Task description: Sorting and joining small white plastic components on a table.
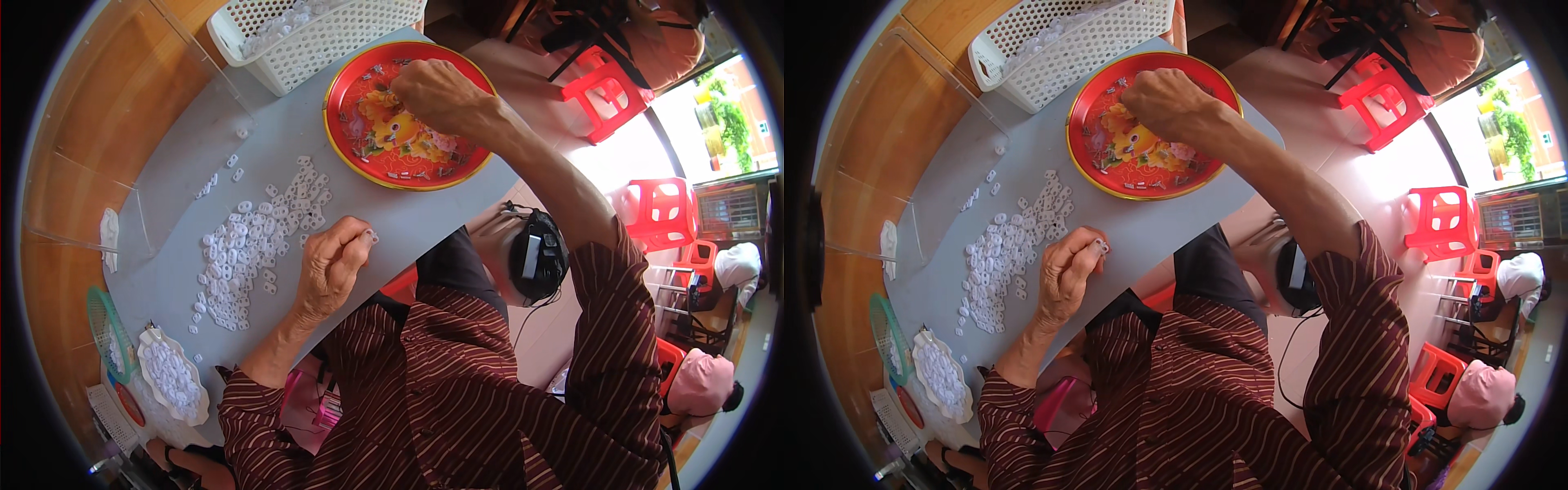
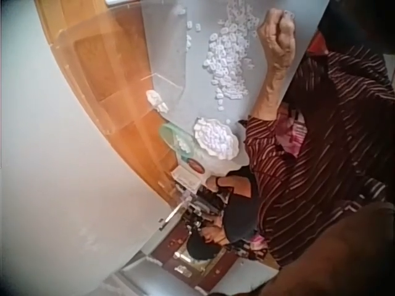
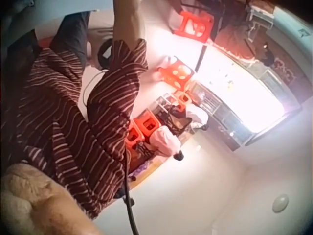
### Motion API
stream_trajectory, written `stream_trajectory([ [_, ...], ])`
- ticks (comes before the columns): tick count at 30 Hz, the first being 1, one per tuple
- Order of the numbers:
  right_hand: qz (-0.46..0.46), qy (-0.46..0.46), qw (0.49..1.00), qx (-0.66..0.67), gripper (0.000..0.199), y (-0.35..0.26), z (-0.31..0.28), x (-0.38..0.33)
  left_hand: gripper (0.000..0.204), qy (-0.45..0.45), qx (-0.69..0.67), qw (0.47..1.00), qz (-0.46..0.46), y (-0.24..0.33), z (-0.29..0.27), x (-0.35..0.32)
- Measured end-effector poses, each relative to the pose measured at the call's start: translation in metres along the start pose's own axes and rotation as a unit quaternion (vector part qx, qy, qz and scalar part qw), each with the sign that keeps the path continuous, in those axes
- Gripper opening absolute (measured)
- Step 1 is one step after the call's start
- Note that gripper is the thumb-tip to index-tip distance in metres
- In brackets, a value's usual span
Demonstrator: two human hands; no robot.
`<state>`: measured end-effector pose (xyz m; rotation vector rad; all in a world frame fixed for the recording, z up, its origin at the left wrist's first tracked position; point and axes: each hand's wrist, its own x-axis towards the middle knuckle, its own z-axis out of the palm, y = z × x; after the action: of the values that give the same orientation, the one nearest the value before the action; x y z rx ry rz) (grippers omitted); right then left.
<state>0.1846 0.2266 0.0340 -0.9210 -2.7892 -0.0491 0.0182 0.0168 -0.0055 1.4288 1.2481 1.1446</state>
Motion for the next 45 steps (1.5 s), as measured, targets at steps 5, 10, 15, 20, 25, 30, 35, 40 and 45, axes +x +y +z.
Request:
stream_trajectory([
  [5, 0.013, 0.020, 0.998, 0.054, 0.011, 0.010, -0.005, -0.009, 0.016, 0.003, -0.002, 1.000, -0.011, -0.001, 0.000, -0.001],
  [10, 0.172, 0.069, 0.921, 0.342, 0.022, -0.008, -0.016, -0.034, 0.019, 0.015, -0.042, 0.999, -0.024, 0.003, -0.001, -0.001],
  [15, 0.162, 0.074, 0.820, 0.544, 0.027, -0.042, -0.012, -0.060, 0.021, 0.037, -0.085, 0.995, -0.034, 0.003, 0.002, 0.000],
  [20, 0.192, 0.016, 0.702, 0.685, 0.012, -0.093, -0.011, -0.086, 0.020, 0.041, -0.111, 0.993, -0.030, -0.002, 0.002, 0.000],
  [25, 0.195, 0.033, 0.684, 0.702, 0.009, -0.118, 0.008, -0.099, 0.020, 0.041, -0.052, 0.998, 0.002, 0.002, -0.001, -0.002],
  [30, 0.231, 0.106, 0.570, 0.782, 0.018, -0.129, 0.014, -0.099, 0.018, 0.036, -0.017, 0.999, 0.007, 0.000, -0.001, -0.002],
  [35, 0.225, 0.102, 0.592, 0.768, 0.021, -0.129, 0.017, -0.097, 0.016, 0.033, -0.008, 0.999, 0.007, -0.001, -0.002, -0.002],
  [40, 0.223, 0.097, 0.593, 0.768, 0.019, -0.129, 0.017, -0.098, 0.015, 0.030, -0.002, 1.000, 0.008, 0.000, -0.001, -0.002],
  [45, 0.223, 0.089, 0.614, 0.752, 0.023, -0.129, 0.017, -0.099, 0.014, 0.040, 0.037, 0.998, 0.025, 0.003, 0.000, -0.004],
])
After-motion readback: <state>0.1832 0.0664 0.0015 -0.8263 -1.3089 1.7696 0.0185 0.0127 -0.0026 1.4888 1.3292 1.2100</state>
